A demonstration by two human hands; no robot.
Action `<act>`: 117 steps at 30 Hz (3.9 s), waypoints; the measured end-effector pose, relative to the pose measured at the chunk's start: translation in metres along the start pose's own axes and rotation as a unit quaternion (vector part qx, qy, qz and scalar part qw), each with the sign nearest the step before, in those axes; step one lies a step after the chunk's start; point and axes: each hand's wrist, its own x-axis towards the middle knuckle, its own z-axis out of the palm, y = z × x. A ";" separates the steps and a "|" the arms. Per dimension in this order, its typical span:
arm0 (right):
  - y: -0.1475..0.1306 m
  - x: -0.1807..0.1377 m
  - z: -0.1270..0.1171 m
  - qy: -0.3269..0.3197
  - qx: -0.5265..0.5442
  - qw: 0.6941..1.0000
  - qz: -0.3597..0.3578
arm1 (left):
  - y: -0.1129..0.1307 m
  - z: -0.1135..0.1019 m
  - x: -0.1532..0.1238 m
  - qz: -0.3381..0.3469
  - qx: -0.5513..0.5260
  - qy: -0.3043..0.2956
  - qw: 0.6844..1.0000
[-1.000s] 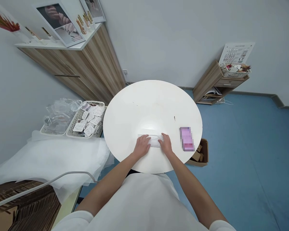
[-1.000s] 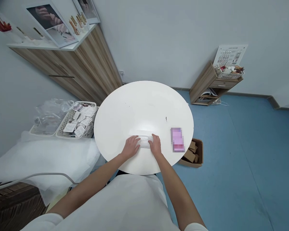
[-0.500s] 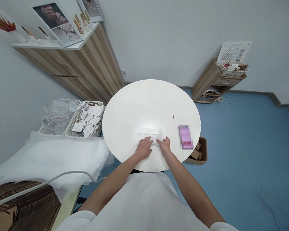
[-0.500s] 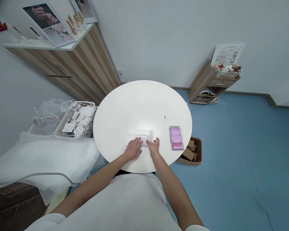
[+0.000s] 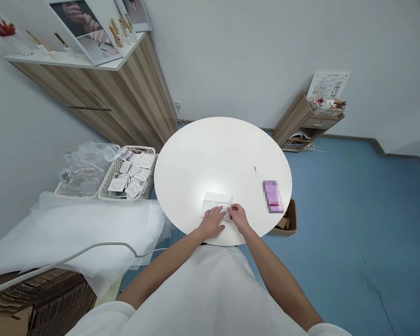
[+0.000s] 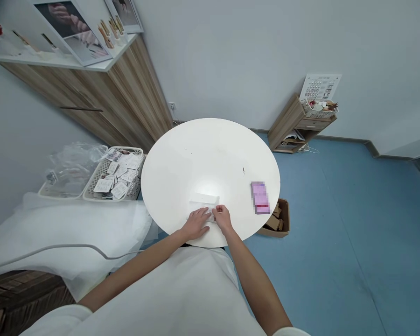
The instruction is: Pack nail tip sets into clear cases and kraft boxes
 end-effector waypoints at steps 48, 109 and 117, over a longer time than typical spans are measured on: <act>0.002 0.012 0.030 0.004 -0.162 0.981 -0.102 | -0.005 0.018 0.006 -0.043 -0.073 0.069 0.994; -0.009 0.032 0.022 -0.027 -0.303 0.947 -0.098 | -0.057 -0.024 0.027 -0.137 -0.218 0.082 0.963; -0.013 0.033 0.025 0.010 -0.293 0.951 -0.095 | -0.046 -0.011 0.037 -0.296 -0.235 0.177 0.909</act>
